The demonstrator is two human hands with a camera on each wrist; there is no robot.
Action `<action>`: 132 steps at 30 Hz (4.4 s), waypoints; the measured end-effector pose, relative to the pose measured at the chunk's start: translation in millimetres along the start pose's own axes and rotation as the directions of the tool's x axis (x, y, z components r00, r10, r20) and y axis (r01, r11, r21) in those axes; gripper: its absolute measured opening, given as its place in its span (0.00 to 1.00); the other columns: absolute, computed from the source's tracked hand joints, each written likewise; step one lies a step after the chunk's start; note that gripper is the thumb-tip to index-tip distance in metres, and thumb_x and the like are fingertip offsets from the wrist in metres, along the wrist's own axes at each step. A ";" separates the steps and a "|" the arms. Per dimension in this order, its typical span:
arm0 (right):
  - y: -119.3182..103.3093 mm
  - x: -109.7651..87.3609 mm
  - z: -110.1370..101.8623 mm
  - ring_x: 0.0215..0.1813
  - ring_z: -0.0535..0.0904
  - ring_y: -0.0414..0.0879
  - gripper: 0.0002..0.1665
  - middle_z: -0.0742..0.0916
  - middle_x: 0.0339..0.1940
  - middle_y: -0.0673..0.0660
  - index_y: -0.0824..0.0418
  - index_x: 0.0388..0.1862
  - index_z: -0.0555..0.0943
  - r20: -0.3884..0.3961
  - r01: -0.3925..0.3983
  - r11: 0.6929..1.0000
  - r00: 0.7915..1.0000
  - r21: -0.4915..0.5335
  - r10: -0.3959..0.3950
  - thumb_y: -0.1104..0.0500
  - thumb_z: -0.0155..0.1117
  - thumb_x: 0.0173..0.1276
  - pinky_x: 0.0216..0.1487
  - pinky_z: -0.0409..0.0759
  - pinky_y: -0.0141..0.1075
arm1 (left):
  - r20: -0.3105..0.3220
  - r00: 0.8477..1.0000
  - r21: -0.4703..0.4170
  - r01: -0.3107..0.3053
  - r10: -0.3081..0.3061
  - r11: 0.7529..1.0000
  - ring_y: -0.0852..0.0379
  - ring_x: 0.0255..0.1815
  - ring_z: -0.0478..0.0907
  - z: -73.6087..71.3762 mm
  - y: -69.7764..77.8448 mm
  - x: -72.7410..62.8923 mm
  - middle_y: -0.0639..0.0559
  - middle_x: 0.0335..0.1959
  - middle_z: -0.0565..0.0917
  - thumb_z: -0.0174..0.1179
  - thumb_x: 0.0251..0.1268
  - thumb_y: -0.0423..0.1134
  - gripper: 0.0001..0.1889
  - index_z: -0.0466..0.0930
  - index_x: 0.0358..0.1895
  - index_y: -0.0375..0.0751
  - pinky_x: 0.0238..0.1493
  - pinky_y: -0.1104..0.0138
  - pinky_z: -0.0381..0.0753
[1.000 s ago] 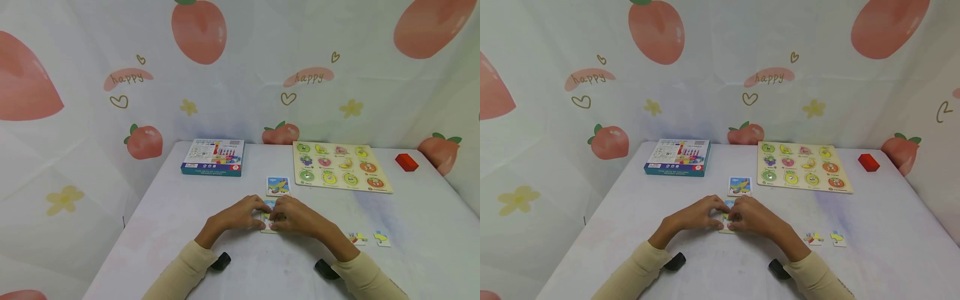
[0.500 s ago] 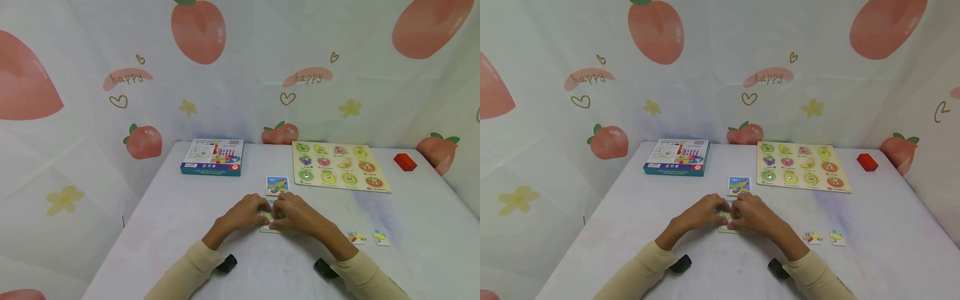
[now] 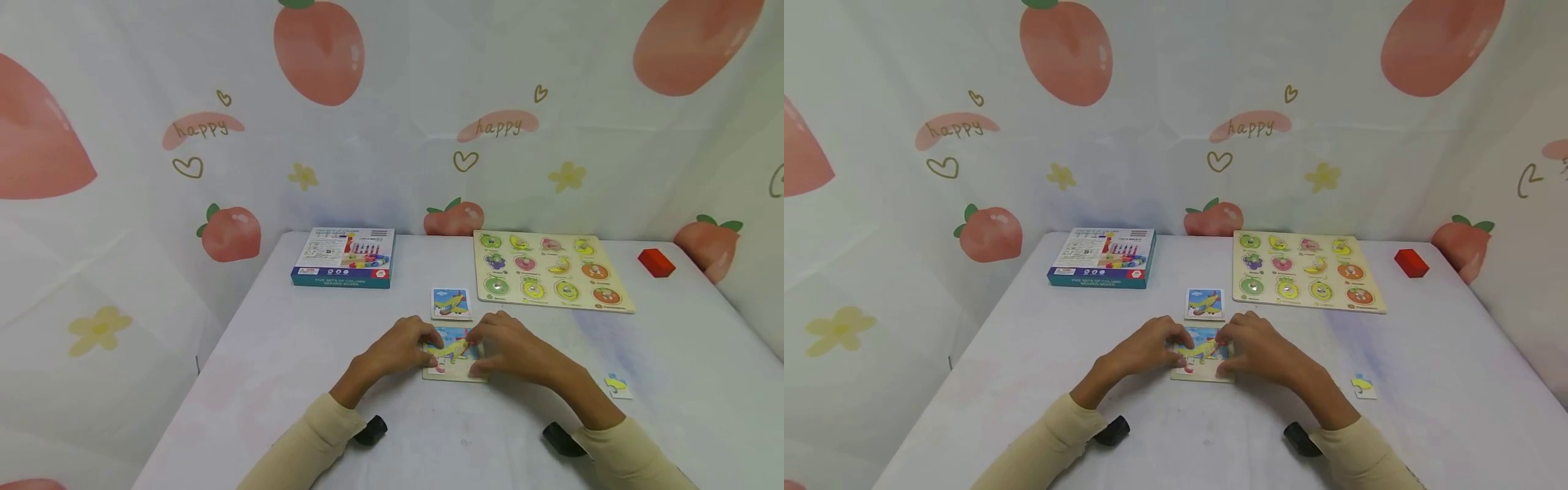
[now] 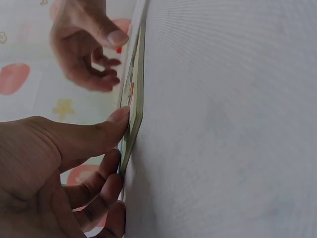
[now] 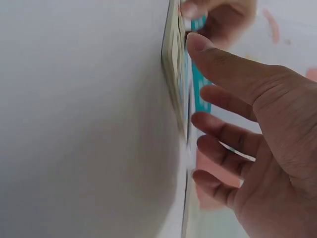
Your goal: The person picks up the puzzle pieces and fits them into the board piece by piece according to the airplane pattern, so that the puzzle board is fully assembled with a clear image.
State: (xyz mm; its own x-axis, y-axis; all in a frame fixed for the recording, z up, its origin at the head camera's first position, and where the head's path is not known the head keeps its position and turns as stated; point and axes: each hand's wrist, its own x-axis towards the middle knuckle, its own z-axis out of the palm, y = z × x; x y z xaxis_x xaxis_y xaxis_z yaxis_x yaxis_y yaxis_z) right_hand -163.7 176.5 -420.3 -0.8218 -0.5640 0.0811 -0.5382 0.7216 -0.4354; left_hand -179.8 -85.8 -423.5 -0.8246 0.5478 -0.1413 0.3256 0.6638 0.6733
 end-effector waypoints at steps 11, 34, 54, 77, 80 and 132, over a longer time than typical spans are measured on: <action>39.3 -57.4 -26.9 0.56 0.78 0.47 0.26 0.89 0.50 0.43 0.50 0.51 0.91 -0.008 -0.146 0.989 0.989 -0.012 0.146 0.39 0.82 0.59 0.56 0.80 0.45 | 0.013 1.000 -0.010 0.017 -0.017 1.000 0.58 0.52 0.72 -1.2 -1.9 -1.8 0.57 0.47 0.81 0.76 0.65 0.36 0.12 0.91 0.51 0.47 0.56 0.63 0.74; 84.1 -132.4 -47.6 0.54 0.76 0.50 0.16 0.86 0.46 0.41 0.40 0.41 0.92 0.011 -0.239 0.966 0.970 -0.099 0.241 0.41 0.84 0.56 0.51 0.79 0.44 | 0.025 1.000 0.005 -0.011 0.011 1.000 0.57 0.57 0.71 0.0 -2.7 -0.4 0.59 0.49 0.81 0.75 0.66 0.37 0.13 0.93 0.52 0.51 0.58 0.62 0.73; 85.0 -137.9 -41.9 0.48 0.72 0.34 0.11 0.82 0.40 0.32 0.35 0.37 0.90 -0.065 -0.171 0.978 0.984 -0.119 0.164 0.43 0.84 0.57 0.47 0.78 0.37 | 0.029 1.000 0.007 0.000 0.000 1.000 0.56 0.59 0.70 -0.5 -2.3 -0.5 0.56 0.52 0.81 0.74 0.67 0.37 0.13 0.93 0.53 0.50 0.59 0.61 0.73; 70.1 -129.0 -37.8 0.50 0.75 0.40 0.11 0.84 0.41 0.36 0.40 0.37 0.90 -0.075 -0.282 0.951 0.959 -0.129 0.274 0.42 0.83 0.59 0.52 0.83 0.41 | 0.040 0.999 0.008 -0.007 0.007 1.000 0.56 0.60 0.69 1.4 -5.4 0.1 0.56 0.53 0.80 0.74 0.67 0.38 0.13 0.93 0.53 0.52 0.58 0.61 0.73; 65.7 -123.0 -37.3 0.51 0.76 0.43 0.10 0.84 0.41 0.36 0.39 0.37 0.90 -0.088 -0.257 0.956 0.965 -0.139 0.246 0.43 0.84 0.59 0.52 0.84 0.44 | 0.038 0.999 0.009 -0.003 0.003 1.000 0.55 0.60 0.69 1.4 -5.2 0.4 0.56 0.53 0.80 0.74 0.67 0.38 0.13 0.93 0.53 0.51 0.59 0.61 0.73; -9.8 2.3 3.0 0.48 0.77 0.40 0.07 0.84 0.42 0.43 0.49 0.38 0.90 -0.001 0.143 0.989 0.990 -0.037 -0.143 0.51 0.80 0.64 0.54 0.82 0.43 | 0.039 0.999 0.037 0.007 -0.008 0.999 0.56 0.57 0.69 0.1 -2.4 2.3 0.56 0.51 0.81 0.75 0.66 0.38 0.13 0.93 0.53 0.52 0.57 0.63 0.71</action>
State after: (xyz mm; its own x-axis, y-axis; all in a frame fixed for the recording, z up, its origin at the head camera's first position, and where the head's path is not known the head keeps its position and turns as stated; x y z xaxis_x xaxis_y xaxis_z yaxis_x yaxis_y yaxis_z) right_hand -159.7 166.9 -418.6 -0.7365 -0.6611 0.1437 -0.6569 0.6480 -0.3855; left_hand -182.5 -86.1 -425.5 -0.8087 0.5616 -0.1752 0.3367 0.6860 0.6450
